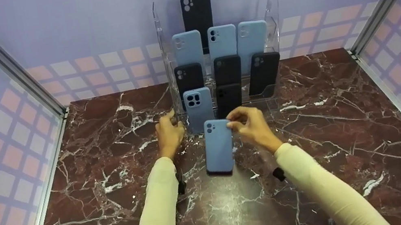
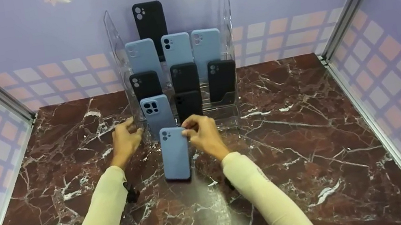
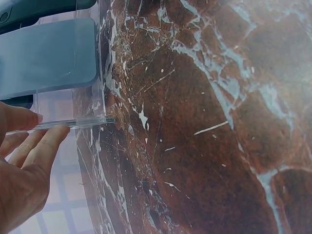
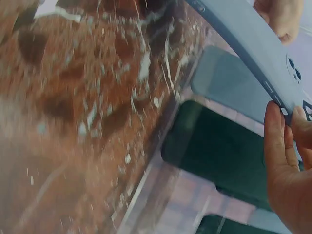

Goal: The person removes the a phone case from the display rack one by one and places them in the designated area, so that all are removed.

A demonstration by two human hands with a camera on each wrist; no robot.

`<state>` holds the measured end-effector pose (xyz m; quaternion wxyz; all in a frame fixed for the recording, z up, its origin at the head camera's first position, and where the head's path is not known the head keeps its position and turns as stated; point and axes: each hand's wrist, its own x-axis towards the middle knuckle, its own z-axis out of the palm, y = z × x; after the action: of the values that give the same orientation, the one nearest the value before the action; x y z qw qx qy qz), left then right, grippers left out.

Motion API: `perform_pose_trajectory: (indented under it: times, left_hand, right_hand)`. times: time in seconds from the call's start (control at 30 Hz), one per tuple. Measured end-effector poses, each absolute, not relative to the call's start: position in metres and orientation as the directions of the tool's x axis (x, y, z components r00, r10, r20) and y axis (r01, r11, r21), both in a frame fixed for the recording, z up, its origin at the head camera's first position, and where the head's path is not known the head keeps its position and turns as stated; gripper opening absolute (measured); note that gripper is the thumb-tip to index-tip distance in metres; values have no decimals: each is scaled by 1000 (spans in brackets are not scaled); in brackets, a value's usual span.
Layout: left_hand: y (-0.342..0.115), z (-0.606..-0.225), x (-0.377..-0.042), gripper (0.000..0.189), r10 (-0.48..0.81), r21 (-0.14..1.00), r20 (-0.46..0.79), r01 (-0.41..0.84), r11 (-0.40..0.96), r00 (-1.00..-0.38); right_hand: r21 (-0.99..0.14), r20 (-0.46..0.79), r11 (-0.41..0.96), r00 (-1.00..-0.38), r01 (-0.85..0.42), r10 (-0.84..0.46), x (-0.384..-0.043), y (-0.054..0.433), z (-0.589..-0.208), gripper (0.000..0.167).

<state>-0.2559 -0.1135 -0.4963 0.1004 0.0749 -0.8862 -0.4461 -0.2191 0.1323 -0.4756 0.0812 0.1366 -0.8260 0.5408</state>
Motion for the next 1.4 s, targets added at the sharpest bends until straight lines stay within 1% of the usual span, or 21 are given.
perform_pose_trajectory:
  times: [0.23, 0.4, 0.6, 1.1, 1.4]
  left_hand:
    - [-113, -496, -254, 51, -223, 804, 93, -59, 591, -970]
    - [-113, -496, -253, 52, -221, 807, 82, -65, 588, -972]
    - [-115, -498, -252, 50, -225, 802, 97, -58, 595, -970]
    - [-115, -498, -255, 52, -224, 804, 81, -69, 591, -971]
    - [-114, -495, -257, 51, -223, 799, 86, -66, 598, -971]
  right_hand:
    - [-881, 218, 384, -957, -277, -189, -220, 112, -491, 9]
    - [-886, 183, 392, -963, -248, -196, -221, 98, -500, 9]
    - [-880, 147, 419, -967, -223, -207, -223, 84, -508, 8]
    - [-845, 105, 501, -978, -184, -182, -228, 61, -523, 9]
    - [-819, 133, 533, -974, -212, -185, -229, 52, -525, 9]
